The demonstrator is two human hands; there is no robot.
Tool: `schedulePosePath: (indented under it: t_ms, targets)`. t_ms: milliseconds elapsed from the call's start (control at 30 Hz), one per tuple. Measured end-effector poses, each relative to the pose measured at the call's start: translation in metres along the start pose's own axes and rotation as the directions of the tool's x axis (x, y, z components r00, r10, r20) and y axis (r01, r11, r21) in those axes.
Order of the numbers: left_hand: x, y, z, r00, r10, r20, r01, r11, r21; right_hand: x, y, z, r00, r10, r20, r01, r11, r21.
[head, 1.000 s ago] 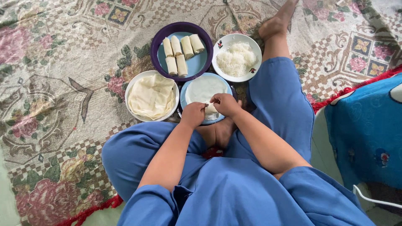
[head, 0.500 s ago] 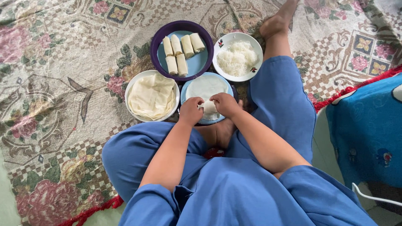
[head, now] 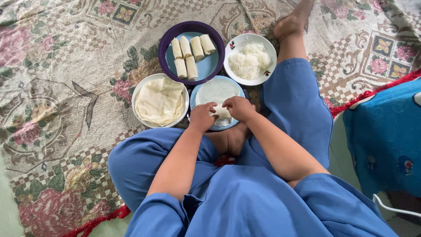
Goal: Assembling and rolling spring rolls with rice filling while sitting on the floor.
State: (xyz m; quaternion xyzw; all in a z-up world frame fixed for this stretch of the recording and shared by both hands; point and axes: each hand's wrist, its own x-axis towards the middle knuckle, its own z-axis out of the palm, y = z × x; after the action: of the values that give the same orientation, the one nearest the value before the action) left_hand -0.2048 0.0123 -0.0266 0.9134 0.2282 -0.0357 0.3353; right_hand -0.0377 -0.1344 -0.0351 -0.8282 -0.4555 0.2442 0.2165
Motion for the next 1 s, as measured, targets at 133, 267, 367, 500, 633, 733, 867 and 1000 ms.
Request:
schedulePosePath:
  t_ms: [133,267,367,500,633,733,867,1000]
  targets:
    - [-0.002,0.01,-0.011,0.999,-0.035,-0.005,0.034,0.993,-0.113,-0.003,-0.001,0.0,0.998,-0.028,0.052,0.036,0.987,-0.154]
    - [0.0,0.014,-0.01,0.997,-0.077,0.032,0.071,0.984,0.164,-0.007,-0.013,0.013,0.99,-0.058,0.125,0.111,0.87,-0.481]
    - [0.0,0.013,-0.002,0.989,-0.11,0.103,0.071,0.942,0.327,-0.006,-0.012,0.014,0.988,-0.047,0.15,0.113,0.877,-0.467]
    - [-0.003,0.019,-0.001,0.99,-0.063,0.125,0.017,0.938,0.346,-0.009,-0.021,-0.005,0.985,-0.092,0.145,0.124,0.964,-0.234]
    - [0.0,0.012,0.006,0.993,-0.057,0.101,0.029,0.964,0.266,-0.004,-0.007,0.014,0.987,-0.08,0.143,0.107,0.975,-0.196]
    - [-0.005,0.019,-0.015,0.992,-0.116,0.048,0.104,0.974,0.202,-0.001,-0.003,0.007,0.988,-0.097,0.118,0.124,0.96,-0.252]
    - [-0.005,0.005,-0.018,0.993,-0.108,-0.04,0.113,0.982,0.148,-0.001,-0.005,-0.014,0.998,-0.012,0.056,0.014,0.999,-0.048]
    - [-0.007,0.012,-0.016,0.996,-0.091,-0.025,0.094,0.985,0.143,0.0,0.001,0.006,0.997,0.01,0.08,0.0,0.993,-0.121]
